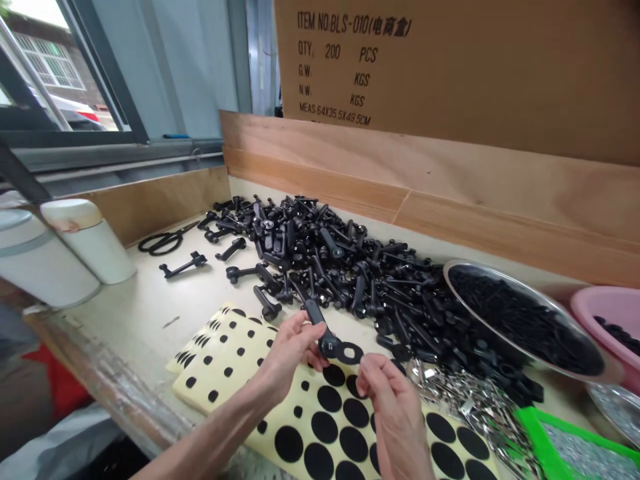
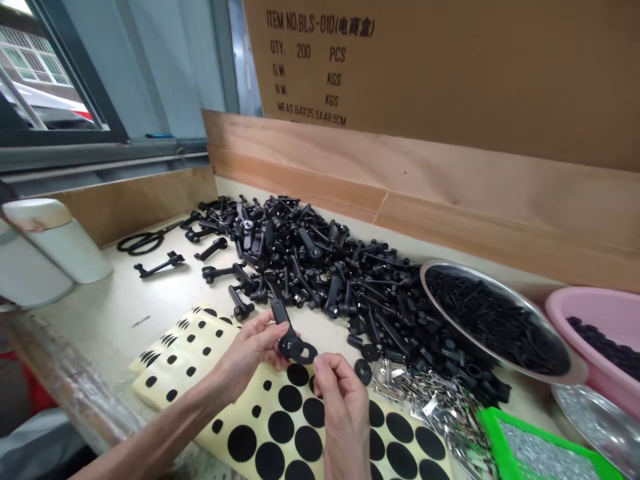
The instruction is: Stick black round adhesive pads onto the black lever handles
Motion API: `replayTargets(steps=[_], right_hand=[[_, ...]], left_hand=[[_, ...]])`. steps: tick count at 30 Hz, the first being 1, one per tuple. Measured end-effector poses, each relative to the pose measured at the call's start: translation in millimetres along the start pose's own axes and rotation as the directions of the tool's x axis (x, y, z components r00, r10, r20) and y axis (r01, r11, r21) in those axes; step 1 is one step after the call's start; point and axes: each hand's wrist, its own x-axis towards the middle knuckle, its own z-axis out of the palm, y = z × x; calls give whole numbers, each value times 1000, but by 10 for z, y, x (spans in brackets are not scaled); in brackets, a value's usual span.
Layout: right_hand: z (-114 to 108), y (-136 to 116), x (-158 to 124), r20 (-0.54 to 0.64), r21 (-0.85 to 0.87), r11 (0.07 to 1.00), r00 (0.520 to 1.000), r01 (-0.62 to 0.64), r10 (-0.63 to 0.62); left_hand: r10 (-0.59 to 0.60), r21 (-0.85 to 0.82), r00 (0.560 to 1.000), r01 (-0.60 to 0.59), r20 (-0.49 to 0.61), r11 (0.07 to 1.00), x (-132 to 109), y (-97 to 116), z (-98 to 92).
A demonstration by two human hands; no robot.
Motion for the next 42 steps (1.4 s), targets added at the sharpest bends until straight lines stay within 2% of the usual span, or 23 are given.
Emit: replayTargets(steps=[2,5,13,28,42], right_hand=[[27,32,-12,36,35,996,996,-79,78],[46,90,-22,35,45,992,993,-116,114],[69,116,-4,18,-50,992,993,-115,116],[84,124,-3,-19,-56,984,986,-169,168],[78,148,4,-31,-76,984,987,-160,158]], left_hand=[[2,21,1000,-2,8,1000,-1,-13,17],[9,46,1000,-10,13,999,-2,-23,51],[-2,75,1000,1,12,997,-28,-20,85],[-14,86,1000,13,3,996,-36,3,92],[-17,79,1000,16,6,997,-51,-6,102]])
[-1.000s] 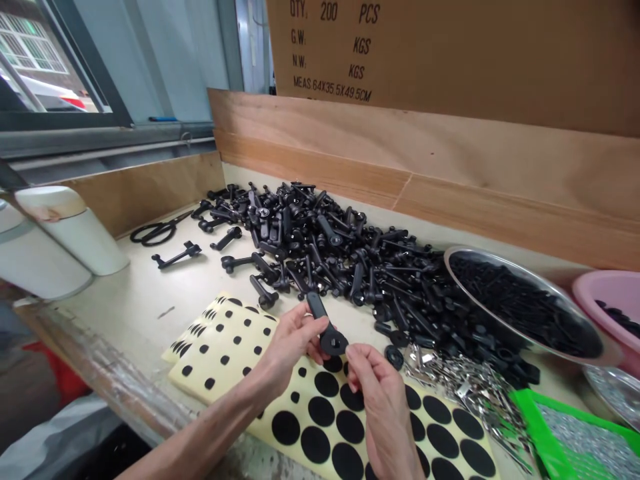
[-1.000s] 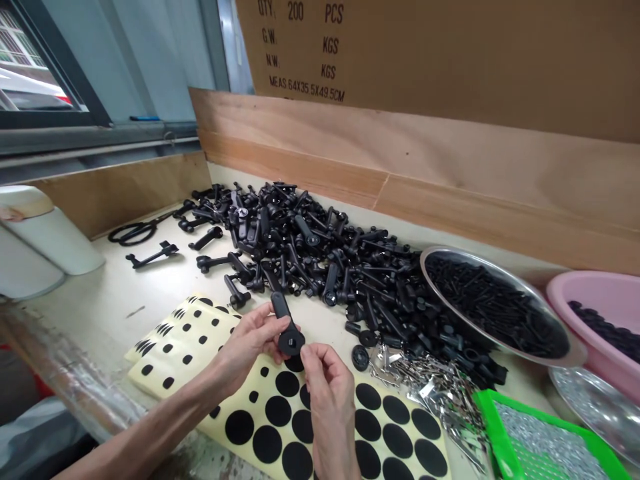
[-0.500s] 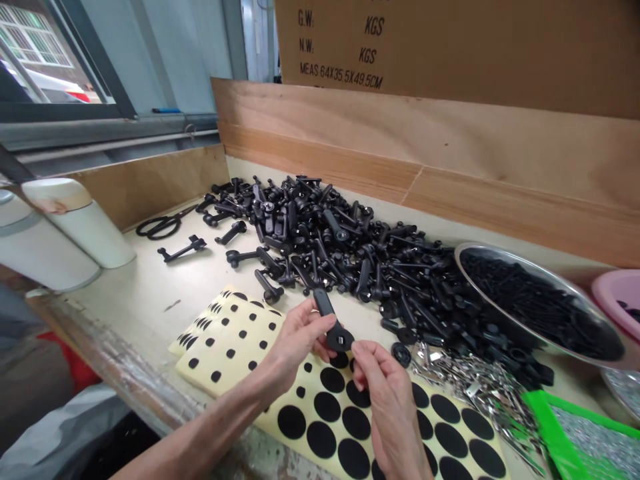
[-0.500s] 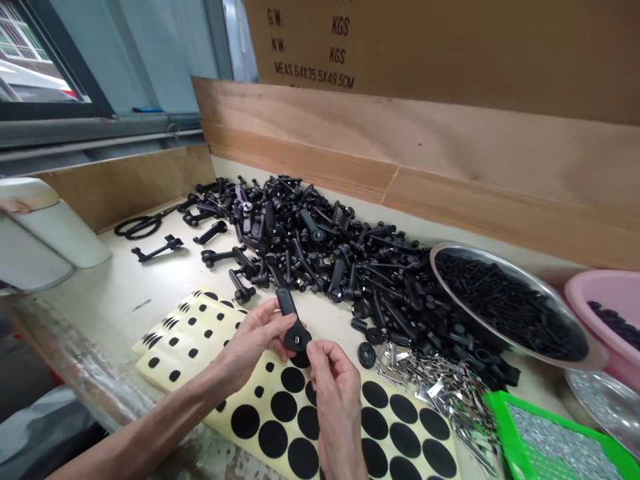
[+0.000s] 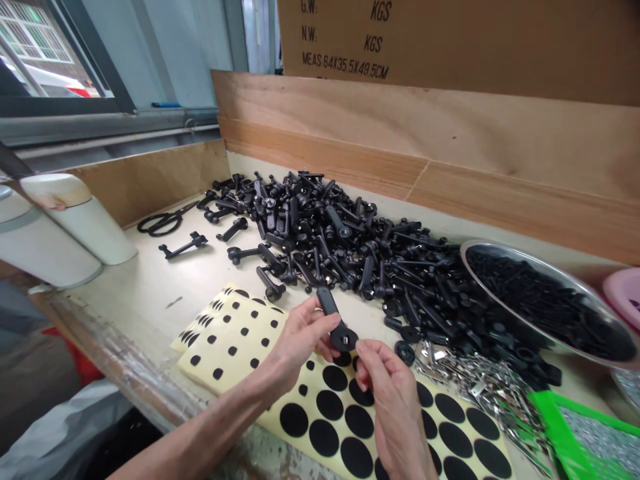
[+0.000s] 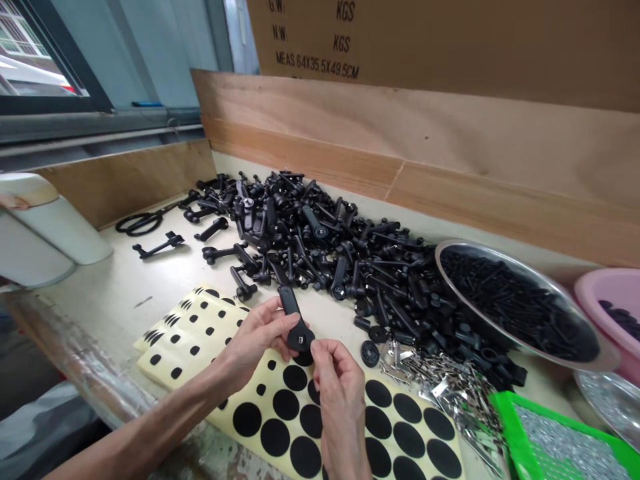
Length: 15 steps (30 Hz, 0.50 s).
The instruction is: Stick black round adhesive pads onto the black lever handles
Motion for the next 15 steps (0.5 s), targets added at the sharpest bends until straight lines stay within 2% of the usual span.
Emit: replayTargets(steps=[15], right_hand=[[17,-35,-31,34,46,999,999,4,-6]], left_hand=[[24,2,1000,-24,-7,1000,8,-23,-1]])
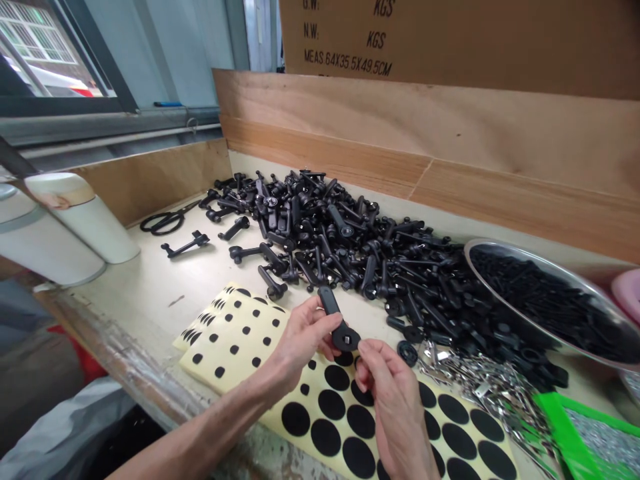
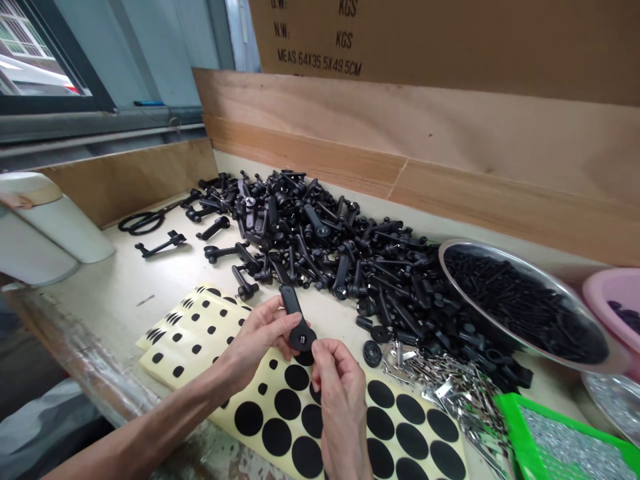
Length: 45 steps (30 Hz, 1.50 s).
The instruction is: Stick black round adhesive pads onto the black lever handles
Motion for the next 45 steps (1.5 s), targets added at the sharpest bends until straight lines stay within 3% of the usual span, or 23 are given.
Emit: replayTargets(steps=[10,15,45], right_hand=[[15,-15,-12,-8,-1,1000,1000,-20,20],[13,-23,-12,1,43,999,1000,-7,7],[27,3,-5,-56,-12,1000,998,-8,8]], left_hand=[[-14,0,1000,14,0,1000,-12,11,7],[15,3,999,-15,-50,1000,-3,2,11],[-6,2,1000,6,-13,1000,-14,37,6]])
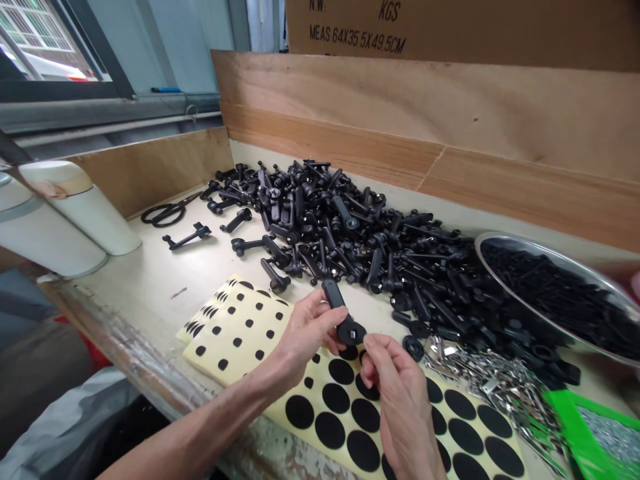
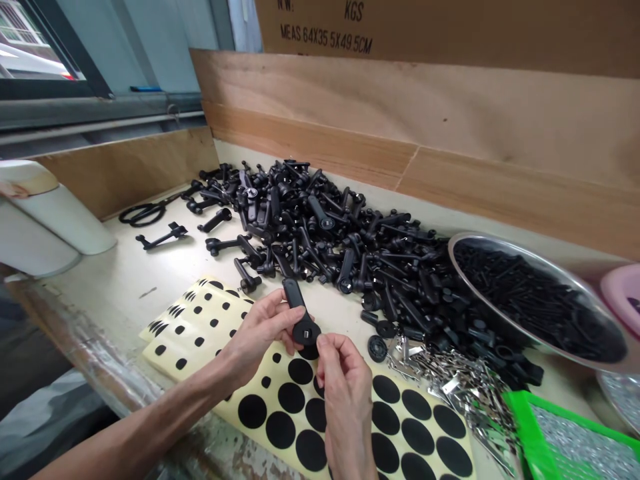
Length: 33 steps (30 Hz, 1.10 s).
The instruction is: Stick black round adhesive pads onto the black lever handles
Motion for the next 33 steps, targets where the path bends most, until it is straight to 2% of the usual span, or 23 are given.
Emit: replayTargets(steps=[10,19,27,33], right_hand=[[-8,12,7,-37,-56,998,999,36,-38],[-31,36,19,-32,-177,969,983,171,-180],[-27,-40,-34,-54,-404,852,921,333,-386],[-47,-45,-31,-47,-423,831,907,361,-418]], left_hand=[[56,-17,998,-55,32,998,-12,-15,10],[64,-11,994,-63,89,998,-20,-5,-2],[103,-17,988,-102,115,995,-30,0,26],[121,-25,985,-119,125,993,-18,-9,22]])
